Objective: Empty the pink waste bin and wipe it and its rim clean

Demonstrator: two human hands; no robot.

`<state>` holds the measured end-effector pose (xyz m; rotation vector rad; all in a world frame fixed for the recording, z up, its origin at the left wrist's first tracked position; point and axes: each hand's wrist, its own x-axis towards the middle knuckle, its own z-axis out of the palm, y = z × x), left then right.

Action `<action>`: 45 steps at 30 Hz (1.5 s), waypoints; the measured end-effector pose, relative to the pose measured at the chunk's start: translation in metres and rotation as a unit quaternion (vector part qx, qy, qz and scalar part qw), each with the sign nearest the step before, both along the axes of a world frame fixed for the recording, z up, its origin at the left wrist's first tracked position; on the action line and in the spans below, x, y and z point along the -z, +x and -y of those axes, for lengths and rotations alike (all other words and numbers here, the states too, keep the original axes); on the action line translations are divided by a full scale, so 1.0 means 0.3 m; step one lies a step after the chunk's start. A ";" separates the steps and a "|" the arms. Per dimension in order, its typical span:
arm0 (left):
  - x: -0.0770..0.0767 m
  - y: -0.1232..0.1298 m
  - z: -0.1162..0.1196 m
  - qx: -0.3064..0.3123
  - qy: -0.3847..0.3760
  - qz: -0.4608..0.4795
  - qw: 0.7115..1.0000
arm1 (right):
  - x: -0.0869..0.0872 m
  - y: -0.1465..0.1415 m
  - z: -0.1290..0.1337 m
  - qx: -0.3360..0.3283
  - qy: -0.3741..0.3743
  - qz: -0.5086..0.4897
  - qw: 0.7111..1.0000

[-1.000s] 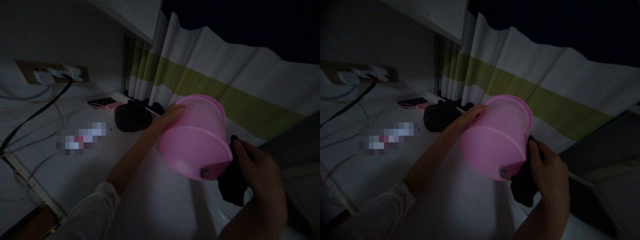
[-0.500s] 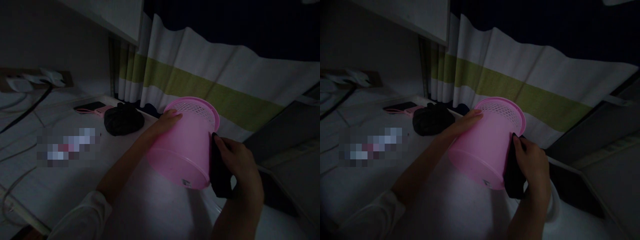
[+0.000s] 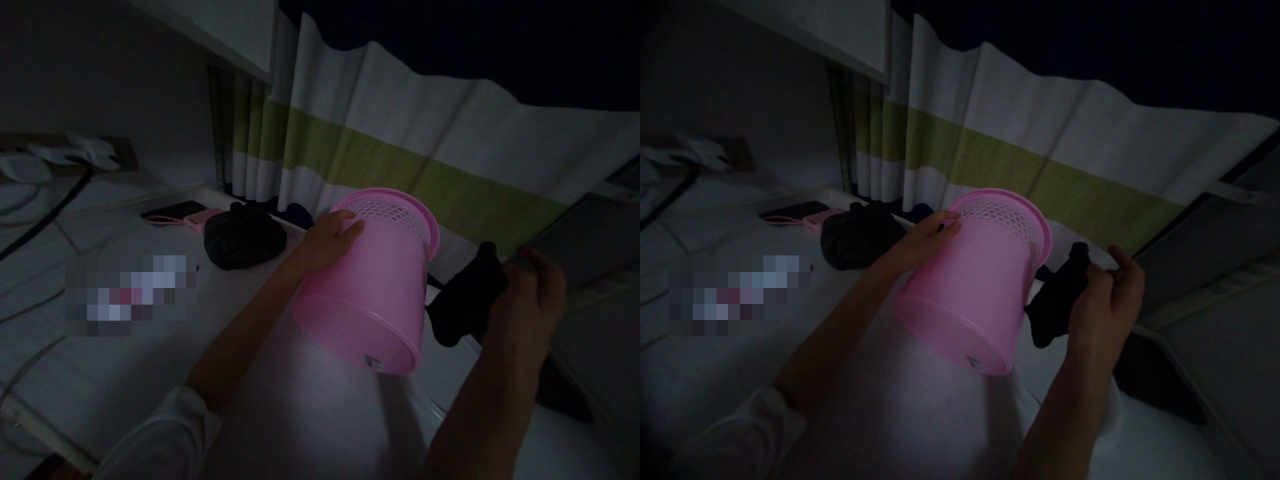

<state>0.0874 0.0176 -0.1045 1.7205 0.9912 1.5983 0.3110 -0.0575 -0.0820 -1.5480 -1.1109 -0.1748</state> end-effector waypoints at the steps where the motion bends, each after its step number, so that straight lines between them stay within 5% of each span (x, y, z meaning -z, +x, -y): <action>1: -0.002 0.010 0.008 -0.016 0.023 -0.034 0.999 | 0.000 -0.004 0.004 -0.019 -0.021 -0.007 1.000; 4: -0.008 0.035 0.033 -0.051 0.067 -0.133 0.988 | 0.007 -0.011 0.004 -0.074 -0.033 -0.013 0.997; 9: -0.024 0.051 0.082 -0.034 0.059 -0.184 0.981 | 0.023 -0.022 -0.016 -0.047 0.165 0.035 0.985; 11: -0.034 0.051 0.101 -0.024 0.060 -0.223 0.973 | 0.027 -0.031 -0.018 -0.094 0.205 0.036 0.973; 14: -0.042 0.048 0.118 -0.036 0.059 -0.293 0.954 | 0.030 -0.039 -0.009 -0.282 0.091 0.052 0.954; 18: -0.036 0.042 0.117 -0.049 0.056 -0.339 0.938 | 0.027 -0.034 0.018 -0.444 -0.162 0.148 0.869; 23: -0.024 0.042 0.105 -0.054 0.073 -0.338 0.937 | 0.001 -0.035 0.051 -0.478 -0.204 0.228 0.823; 31: -0.031 0.044 0.106 -0.048 0.059 -0.289 0.954 | -0.034 -0.034 0.111 -0.606 -0.204 0.338 0.691; 39: -0.036 0.012 0.105 0.057 0.058 -0.309 0.947 | -0.010 -0.008 0.080 -0.571 -0.199 0.222 0.765; 45: -0.075 -0.017 0.160 0.125 0.057 -0.284 0.949 | 0.012 -0.046 0.043 -0.455 -0.088 0.068 0.884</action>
